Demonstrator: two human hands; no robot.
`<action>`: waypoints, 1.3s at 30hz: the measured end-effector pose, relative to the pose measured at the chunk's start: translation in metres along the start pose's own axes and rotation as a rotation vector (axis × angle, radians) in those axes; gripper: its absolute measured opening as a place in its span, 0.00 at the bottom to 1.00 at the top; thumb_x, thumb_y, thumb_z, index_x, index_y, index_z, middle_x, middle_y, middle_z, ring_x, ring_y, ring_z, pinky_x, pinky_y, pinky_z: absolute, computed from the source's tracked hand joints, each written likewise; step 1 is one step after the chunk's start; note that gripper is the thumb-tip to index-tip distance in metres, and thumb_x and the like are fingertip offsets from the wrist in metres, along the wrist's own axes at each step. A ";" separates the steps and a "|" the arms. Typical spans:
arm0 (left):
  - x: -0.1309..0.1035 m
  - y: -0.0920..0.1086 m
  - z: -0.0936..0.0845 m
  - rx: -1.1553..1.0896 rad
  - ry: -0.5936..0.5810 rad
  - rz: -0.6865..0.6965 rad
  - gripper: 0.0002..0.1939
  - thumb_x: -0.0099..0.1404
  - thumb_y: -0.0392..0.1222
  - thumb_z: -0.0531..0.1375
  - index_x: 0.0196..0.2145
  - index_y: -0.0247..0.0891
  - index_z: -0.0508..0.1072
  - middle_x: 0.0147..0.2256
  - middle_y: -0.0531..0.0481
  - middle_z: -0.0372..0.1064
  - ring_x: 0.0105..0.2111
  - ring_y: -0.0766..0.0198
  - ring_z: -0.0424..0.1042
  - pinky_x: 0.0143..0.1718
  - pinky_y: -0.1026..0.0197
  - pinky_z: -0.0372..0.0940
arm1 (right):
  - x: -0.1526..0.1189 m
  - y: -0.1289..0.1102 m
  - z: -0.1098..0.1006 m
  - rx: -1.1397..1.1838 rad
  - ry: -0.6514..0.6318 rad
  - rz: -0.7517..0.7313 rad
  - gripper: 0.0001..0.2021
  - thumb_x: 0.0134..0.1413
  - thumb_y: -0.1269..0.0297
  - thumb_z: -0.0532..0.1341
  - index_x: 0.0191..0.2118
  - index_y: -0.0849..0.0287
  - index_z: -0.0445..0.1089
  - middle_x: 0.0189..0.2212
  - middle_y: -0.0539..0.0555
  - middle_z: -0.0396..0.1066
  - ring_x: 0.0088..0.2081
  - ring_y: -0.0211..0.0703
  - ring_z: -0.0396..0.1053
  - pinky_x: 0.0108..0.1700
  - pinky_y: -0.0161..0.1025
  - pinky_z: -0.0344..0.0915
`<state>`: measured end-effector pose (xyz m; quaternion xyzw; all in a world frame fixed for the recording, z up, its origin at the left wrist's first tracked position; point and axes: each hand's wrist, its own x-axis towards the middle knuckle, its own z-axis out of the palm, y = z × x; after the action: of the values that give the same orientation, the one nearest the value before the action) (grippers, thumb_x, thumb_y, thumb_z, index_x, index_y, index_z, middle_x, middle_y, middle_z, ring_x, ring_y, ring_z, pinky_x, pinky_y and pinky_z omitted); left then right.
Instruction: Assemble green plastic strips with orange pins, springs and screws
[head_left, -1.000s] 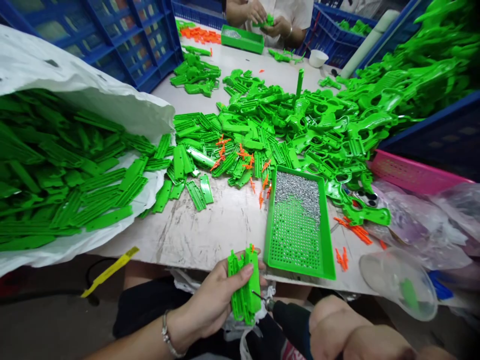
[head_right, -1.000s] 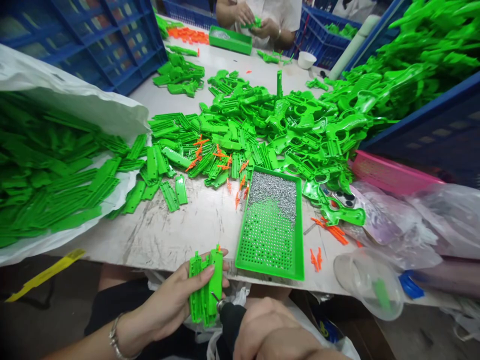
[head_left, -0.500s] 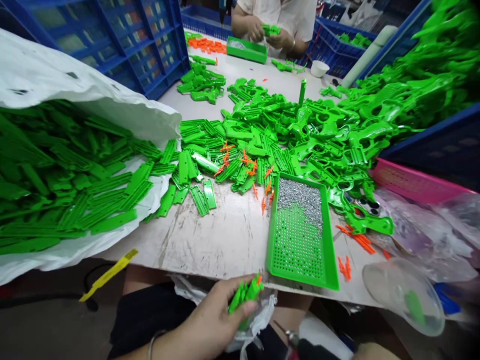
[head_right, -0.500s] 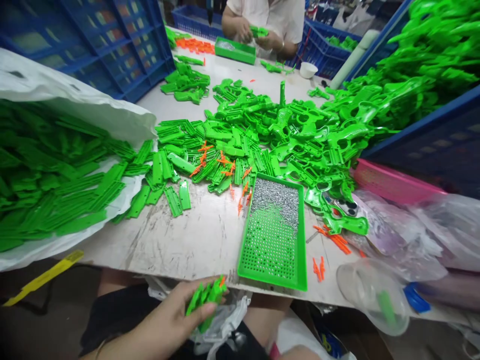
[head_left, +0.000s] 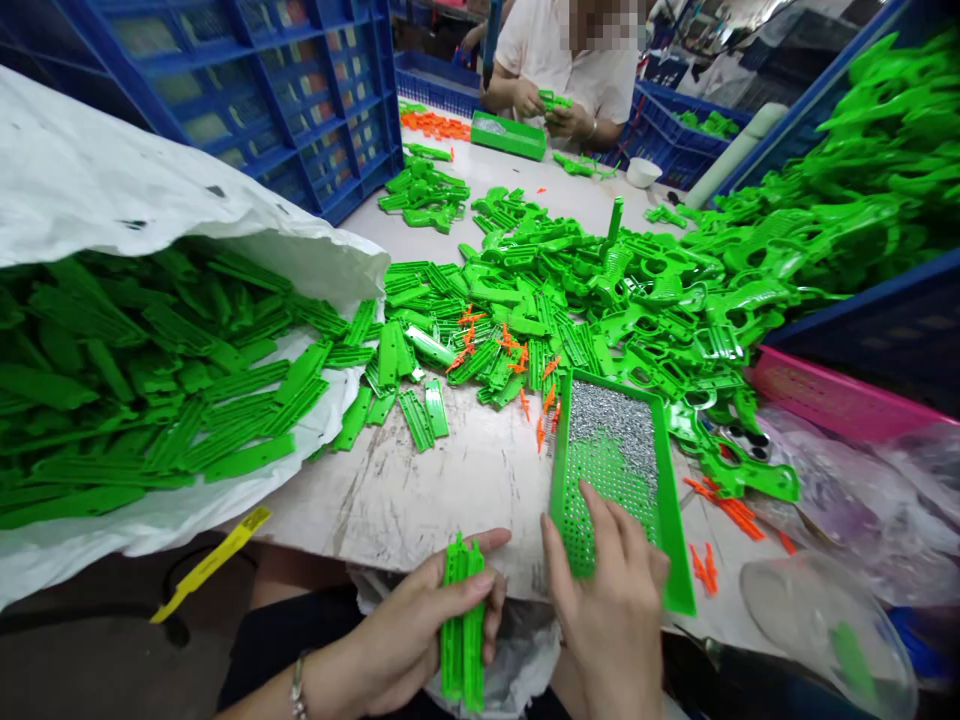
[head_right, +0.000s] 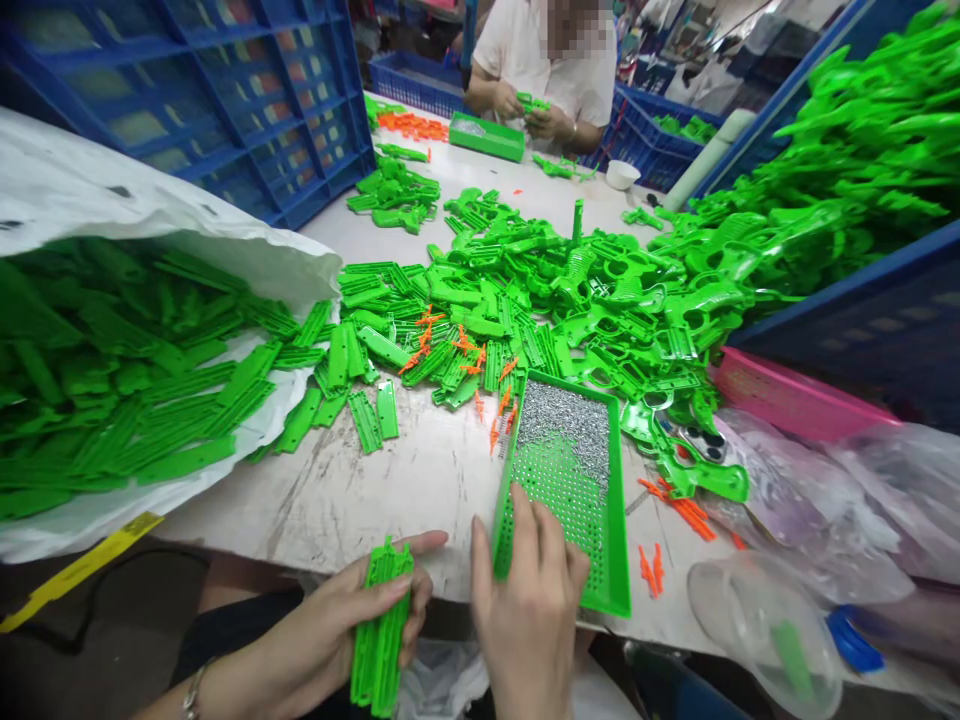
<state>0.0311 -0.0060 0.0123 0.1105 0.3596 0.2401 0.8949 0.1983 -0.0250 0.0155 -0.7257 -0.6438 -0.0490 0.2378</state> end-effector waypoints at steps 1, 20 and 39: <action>-0.001 0.000 -0.001 -0.062 -0.018 -0.014 0.23 0.55 0.35 0.56 0.49 0.34 0.60 0.28 0.50 0.63 0.26 0.65 0.64 0.27 0.61 0.59 | 0.004 0.003 0.008 -0.049 -0.024 0.003 0.21 0.57 0.55 0.50 0.50 0.65 0.59 0.38 0.61 0.66 0.38 0.50 0.65 0.39 0.49 0.58; -0.012 0.020 -0.029 -0.110 -0.011 0.029 0.16 0.59 0.36 0.55 0.46 0.39 0.64 0.38 0.47 0.64 0.31 0.61 0.69 0.33 0.53 0.64 | 0.055 -0.039 0.088 -0.012 -0.203 0.049 0.24 0.48 0.82 0.39 0.51 0.86 0.54 0.53 0.80 0.46 0.58 0.63 0.39 0.54 0.58 0.49; -0.009 0.023 -0.032 -0.236 0.169 0.158 0.07 0.58 0.33 0.56 0.36 0.34 0.70 0.31 0.48 0.68 0.31 0.62 0.68 0.37 0.53 0.64 | 0.024 -0.029 0.045 0.144 -0.230 0.066 0.14 0.57 0.65 0.48 0.39 0.65 0.68 0.32 0.59 0.70 0.31 0.44 0.69 0.33 0.37 0.65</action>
<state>-0.0047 0.0103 0.0036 0.0117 0.3931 0.3586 0.8466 0.1635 0.0165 -0.0066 -0.7282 -0.6446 0.0888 0.2153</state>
